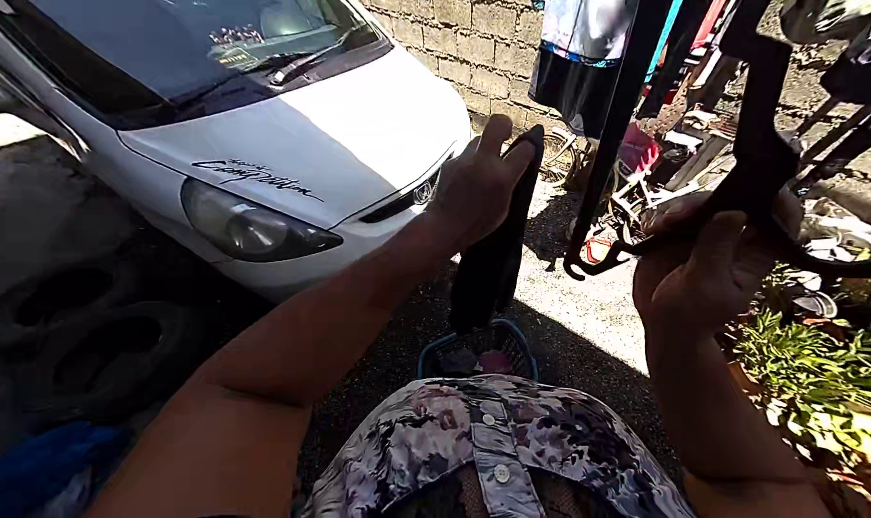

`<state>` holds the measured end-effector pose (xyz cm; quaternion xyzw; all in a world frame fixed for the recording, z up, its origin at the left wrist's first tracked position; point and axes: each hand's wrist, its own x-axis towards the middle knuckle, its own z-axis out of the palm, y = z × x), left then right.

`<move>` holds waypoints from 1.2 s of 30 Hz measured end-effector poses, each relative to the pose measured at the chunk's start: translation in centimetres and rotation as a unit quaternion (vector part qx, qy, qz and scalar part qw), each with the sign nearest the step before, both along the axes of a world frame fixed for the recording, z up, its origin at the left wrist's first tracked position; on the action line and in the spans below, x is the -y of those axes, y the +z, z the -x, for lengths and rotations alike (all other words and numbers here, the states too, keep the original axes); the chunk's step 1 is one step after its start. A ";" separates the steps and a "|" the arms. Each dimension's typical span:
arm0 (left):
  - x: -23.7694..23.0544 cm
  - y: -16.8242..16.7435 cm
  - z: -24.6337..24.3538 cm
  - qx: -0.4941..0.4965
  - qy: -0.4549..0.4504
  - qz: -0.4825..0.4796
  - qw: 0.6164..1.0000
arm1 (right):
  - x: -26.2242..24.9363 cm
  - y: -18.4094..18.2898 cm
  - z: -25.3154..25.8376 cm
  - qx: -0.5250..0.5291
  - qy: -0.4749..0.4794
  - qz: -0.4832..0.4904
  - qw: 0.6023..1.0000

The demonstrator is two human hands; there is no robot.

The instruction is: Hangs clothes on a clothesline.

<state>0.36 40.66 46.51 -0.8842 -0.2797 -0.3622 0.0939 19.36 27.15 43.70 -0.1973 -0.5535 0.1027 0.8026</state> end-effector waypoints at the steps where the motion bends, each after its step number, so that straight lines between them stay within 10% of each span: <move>1: 0.4 0.7 -0.7 -0.028 0.010 0.019 0.999 | -0.4 0.2 0.6 -0.008 0.006 -0.014 1.000; 10: 2.1 5.7 -4.9 -0.157 0.053 0.252 0.953 | -4.9 -0.8 1.7 -0.027 0.035 -0.109 0.993; 18: 0.1 7.9 -2.3 -0.107 0.033 0.236 0.965 | -7.5 -8.6 -1.5 0.065 0.035 0.056 0.996; 29: -2.6 2.4 1.1 -0.162 -0.003 0.268 0.950 | -2.5 -5.9 -6.4 0.437 -0.102 0.368 0.814; 36: -1.4 -2.7 -1.3 -0.245 -0.085 0.226 0.939 | -3.7 -4.1 -2.9 0.392 -0.075 0.372 0.838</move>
